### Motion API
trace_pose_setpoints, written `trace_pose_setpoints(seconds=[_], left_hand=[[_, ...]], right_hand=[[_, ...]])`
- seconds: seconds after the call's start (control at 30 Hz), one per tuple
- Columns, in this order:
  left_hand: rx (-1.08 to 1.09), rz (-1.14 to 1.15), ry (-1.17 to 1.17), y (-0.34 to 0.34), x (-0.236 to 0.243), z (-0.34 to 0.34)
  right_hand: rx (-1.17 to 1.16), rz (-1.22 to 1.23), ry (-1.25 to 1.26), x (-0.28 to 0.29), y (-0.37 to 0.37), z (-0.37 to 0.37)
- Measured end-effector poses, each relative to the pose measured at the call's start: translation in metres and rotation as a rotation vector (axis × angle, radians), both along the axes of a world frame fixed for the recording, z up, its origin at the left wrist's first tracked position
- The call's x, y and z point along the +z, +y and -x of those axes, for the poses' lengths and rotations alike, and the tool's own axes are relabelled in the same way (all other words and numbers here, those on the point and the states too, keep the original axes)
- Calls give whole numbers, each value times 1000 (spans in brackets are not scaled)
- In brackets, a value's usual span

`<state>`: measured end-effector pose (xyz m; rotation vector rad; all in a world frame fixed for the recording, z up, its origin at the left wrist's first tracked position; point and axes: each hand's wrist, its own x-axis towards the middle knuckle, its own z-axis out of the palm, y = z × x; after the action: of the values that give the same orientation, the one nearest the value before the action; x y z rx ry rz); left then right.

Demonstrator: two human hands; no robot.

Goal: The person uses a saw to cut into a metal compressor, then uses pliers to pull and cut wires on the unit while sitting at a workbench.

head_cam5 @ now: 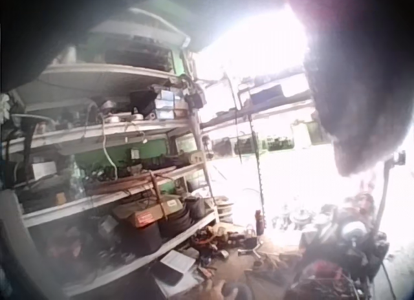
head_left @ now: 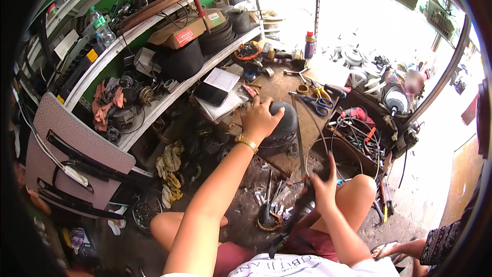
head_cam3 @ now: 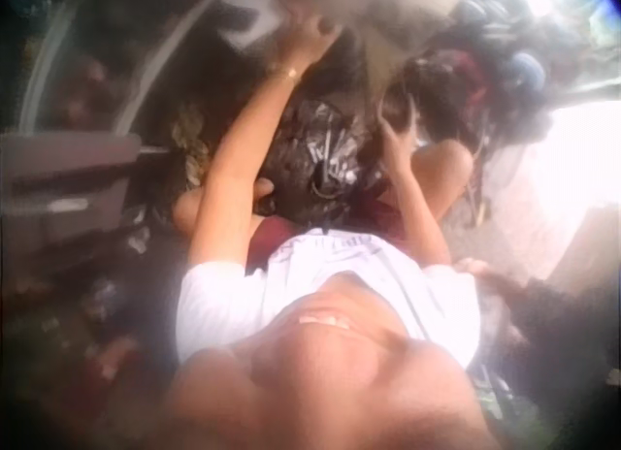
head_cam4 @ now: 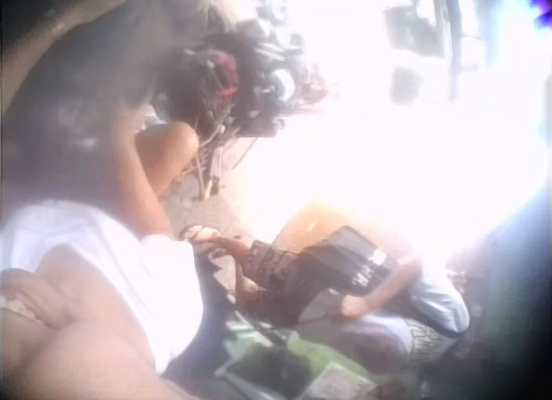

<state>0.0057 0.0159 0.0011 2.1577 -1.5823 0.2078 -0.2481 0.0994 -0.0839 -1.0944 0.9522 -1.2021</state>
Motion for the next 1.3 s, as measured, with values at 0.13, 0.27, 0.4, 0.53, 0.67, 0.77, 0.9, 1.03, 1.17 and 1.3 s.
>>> trace_pose_setpoints(seconds=[0.13, 0.27, 0.4, 0.53, 0.67, 0.77, 0.9, 1.03, 1.17, 1.3], left_hand=[[-22, -56, 113, -10, 5, 5], [6, -70, 118, 2, 2, -2], [-15, -21, 97, -3, 1, 5], [-23, -10, 99, -8, -3, 3], [4, -58, 125, -4, -1, -1], [7, -31, 84, -1, -5, 1], [-8, -43, 72, -7, -5, 5], [7, -61, 103, -7, -4, -2], [30, -91, 99, -2, -3, -3], [57, -102, 75, -8, 1, 10]], right_hand=[[68, -260, -234, 25, -77, -30], [35, -211, -166, 22, -2, -6], [16, -156, -70, 7, -5, 5], [-13, -128, -65, 29, -71, -35], [52, -189, -19, 27, -20, -3], [19, -81, 50, 17, 14, 11], [39, -184, -121, 35, -56, -28], [22, -102, -23, 18, -44, -24], [-54, -44, -22, 24, 30, -10], [-161, 86, 64, 10, -46, -43]])
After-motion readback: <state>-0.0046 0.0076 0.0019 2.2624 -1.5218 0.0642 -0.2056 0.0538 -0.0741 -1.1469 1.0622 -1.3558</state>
